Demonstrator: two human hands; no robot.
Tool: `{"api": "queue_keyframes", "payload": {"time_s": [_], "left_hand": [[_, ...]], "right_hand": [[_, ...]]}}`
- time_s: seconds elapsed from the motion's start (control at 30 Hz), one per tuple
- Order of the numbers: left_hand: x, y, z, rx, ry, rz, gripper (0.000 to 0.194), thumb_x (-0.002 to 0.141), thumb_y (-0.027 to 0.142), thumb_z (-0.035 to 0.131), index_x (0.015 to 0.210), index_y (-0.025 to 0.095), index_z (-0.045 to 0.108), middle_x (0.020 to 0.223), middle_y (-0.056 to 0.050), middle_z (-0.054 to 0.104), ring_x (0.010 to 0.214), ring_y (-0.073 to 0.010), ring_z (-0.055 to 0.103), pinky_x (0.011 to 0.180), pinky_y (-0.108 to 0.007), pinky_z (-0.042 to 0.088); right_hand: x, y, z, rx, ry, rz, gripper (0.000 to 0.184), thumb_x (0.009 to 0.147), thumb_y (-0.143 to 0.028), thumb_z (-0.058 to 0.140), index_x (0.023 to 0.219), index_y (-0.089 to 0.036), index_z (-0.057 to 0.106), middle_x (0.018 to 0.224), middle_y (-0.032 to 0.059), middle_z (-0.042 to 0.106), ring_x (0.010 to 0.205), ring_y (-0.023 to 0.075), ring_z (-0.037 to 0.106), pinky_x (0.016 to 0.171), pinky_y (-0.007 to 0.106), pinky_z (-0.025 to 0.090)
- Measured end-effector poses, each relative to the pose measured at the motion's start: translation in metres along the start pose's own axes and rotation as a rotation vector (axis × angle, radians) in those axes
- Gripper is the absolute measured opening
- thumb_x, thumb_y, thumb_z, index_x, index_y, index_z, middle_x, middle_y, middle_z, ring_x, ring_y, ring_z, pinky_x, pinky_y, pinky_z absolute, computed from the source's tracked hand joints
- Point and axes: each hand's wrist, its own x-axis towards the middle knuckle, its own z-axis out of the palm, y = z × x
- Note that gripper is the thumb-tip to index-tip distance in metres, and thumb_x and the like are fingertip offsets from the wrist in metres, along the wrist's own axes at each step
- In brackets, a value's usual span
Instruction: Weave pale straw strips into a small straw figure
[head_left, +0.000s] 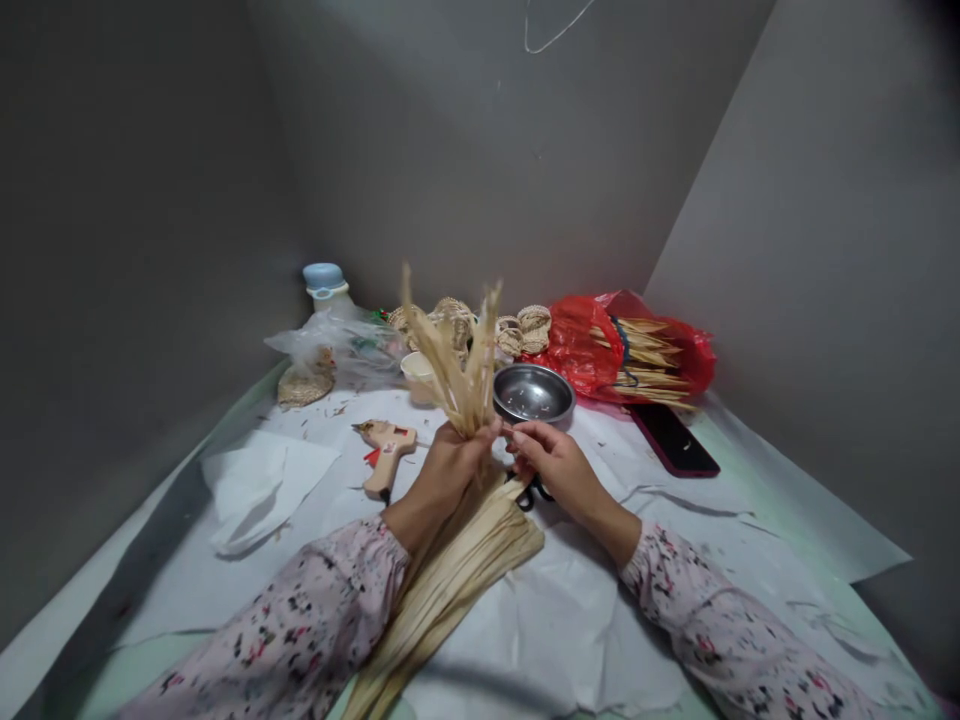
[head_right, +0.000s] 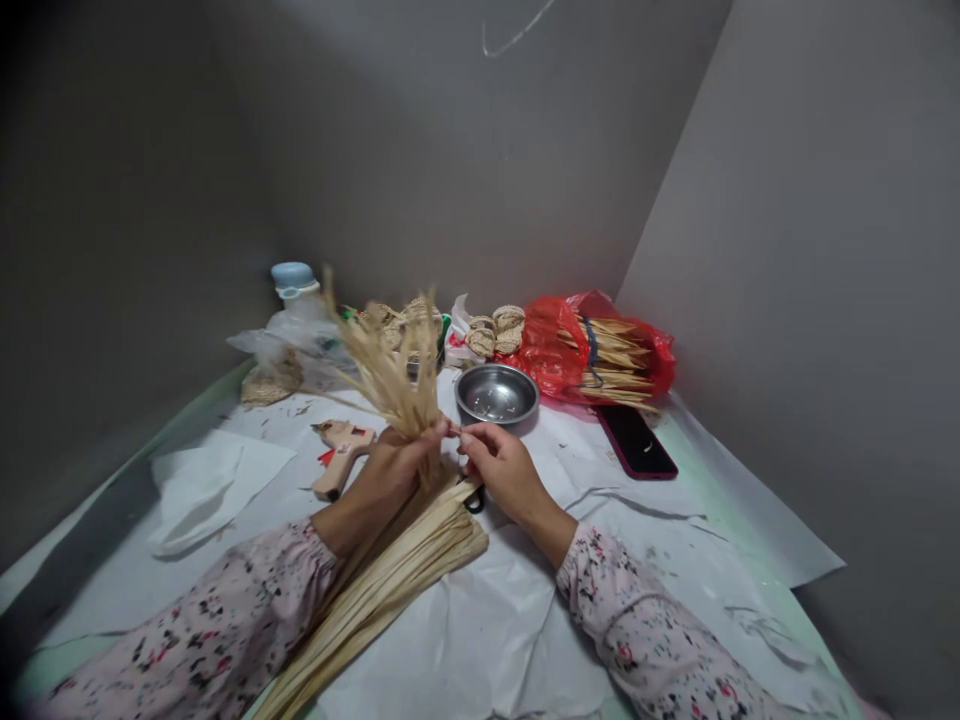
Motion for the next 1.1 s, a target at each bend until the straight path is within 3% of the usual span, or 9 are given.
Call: {"api": "queue_keyframes", "payload": {"time_s": [0.17, 0.3, 0.43, 0.53, 0.63, 0.8, 0.97, 1.1], "left_hand": [[0.002, -0.026, 0.0, -0.041, -0.007, -0.141, 0.017, 0.071, 0.029, 0.074, 0.079, 0.014, 0.071, 0.078, -0.006, 0.068, 0.073, -0.0168, 0.059, 0.073, -0.028, 0.046], [0.003, -0.024, -0.001, -0.151, 0.043, -0.131, 0.02, 0.07, 0.029, 0.076, 0.083, 0.014, 0.073, 0.082, -0.006, 0.07, 0.081, -0.0172, 0.062, 0.078, -0.026, 0.046], [0.007, -0.016, -0.006, -0.293, 0.192, -0.085, 0.023, 0.073, 0.034, 0.073, 0.083, 0.014, 0.072, 0.089, -0.007, 0.071, 0.087, -0.0181, 0.063, 0.081, -0.027, 0.047], [0.009, -0.013, -0.008, -0.386, 0.193, -0.085, 0.024, 0.075, 0.036, 0.071, 0.08, 0.013, 0.069, 0.086, -0.008, 0.071, 0.085, -0.0185, 0.064, 0.083, -0.03, 0.049], [0.008, -0.009, -0.007, -0.457, 0.183, -0.159, 0.023, 0.073, 0.033, 0.072, 0.084, 0.014, 0.065, 0.072, -0.003, 0.066, 0.068, -0.0147, 0.063, 0.069, -0.027, 0.051], [0.006, 0.002, -0.005, -0.478, 0.163, -0.209, 0.022, 0.071, 0.028, 0.073, 0.081, 0.013, 0.061, 0.051, 0.008, 0.043, 0.043, -0.0053, 0.039, 0.046, -0.018, 0.038], [0.009, 0.005, -0.007, -0.473, 0.204, -0.231, 0.022, 0.067, 0.023, 0.076, 0.073, 0.013, 0.057, 0.049, 0.01, 0.032, 0.042, -0.0031, 0.028, 0.042, -0.015, 0.032], [0.014, 0.005, -0.012, -0.497, 0.258, -0.203, 0.021, 0.065, 0.023, 0.075, 0.074, 0.013, 0.059, 0.048, 0.011, 0.03, 0.04, -0.0032, 0.026, 0.041, -0.015, 0.031]], "right_hand": [[0.0, 0.004, -0.001, -0.078, -0.003, -0.037, 0.025, 0.084, -0.038, 0.06, 0.098, -0.018, 0.064, 0.079, 0.0024, 0.066, 0.061, 0.0137, 0.056, 0.057, 0.026, 0.046], [-0.001, 0.004, -0.007, -0.269, 0.019, -0.151, 0.022, 0.083, -0.025, 0.057, 0.104, -0.02, 0.063, 0.087, 0.0037, 0.067, 0.073, 0.0172, 0.06, 0.067, 0.03, 0.047], [-0.004, 0.0, -0.014, -0.526, -0.199, -0.388, 0.033, 0.072, -0.007, 0.054, 0.099, -0.021, 0.067, 0.09, 0.0041, 0.068, 0.087, 0.0205, 0.06, 0.081, 0.034, 0.045], [-0.008, -0.004, -0.015, -0.666, -0.395, -0.54, 0.038, 0.063, -0.001, 0.052, 0.092, -0.02, 0.069, 0.087, 0.0046, 0.068, 0.087, 0.0213, 0.057, 0.083, 0.035, 0.043], [-0.01, -0.006, -0.015, -0.728, -0.454, -0.587, 0.035, 0.066, -0.003, 0.053, 0.093, -0.019, 0.069, 0.085, 0.0051, 0.066, 0.084, 0.0209, 0.055, 0.082, 0.035, 0.042], [-0.008, -0.009, -0.02, -0.626, -0.336, -0.566, 0.036, 0.065, -0.002, 0.049, 0.089, -0.02, 0.069, 0.077, 0.0036, 0.06, 0.079, 0.0201, 0.053, 0.075, 0.033, 0.041], [-0.002, -0.007, -0.034, -0.249, -0.11, -0.298, 0.024, 0.068, -0.009, 0.05, 0.084, -0.021, 0.064, 0.079, 0.0006, 0.057, 0.075, 0.0172, 0.053, 0.068, 0.029, 0.041], [0.003, -0.002, -0.046, 0.074, 0.052, -0.171, 0.018, 0.064, -0.015, 0.057, 0.08, -0.022, 0.062, 0.074, -0.0014, 0.056, 0.07, 0.0159, 0.051, 0.064, 0.026, 0.04]]}}
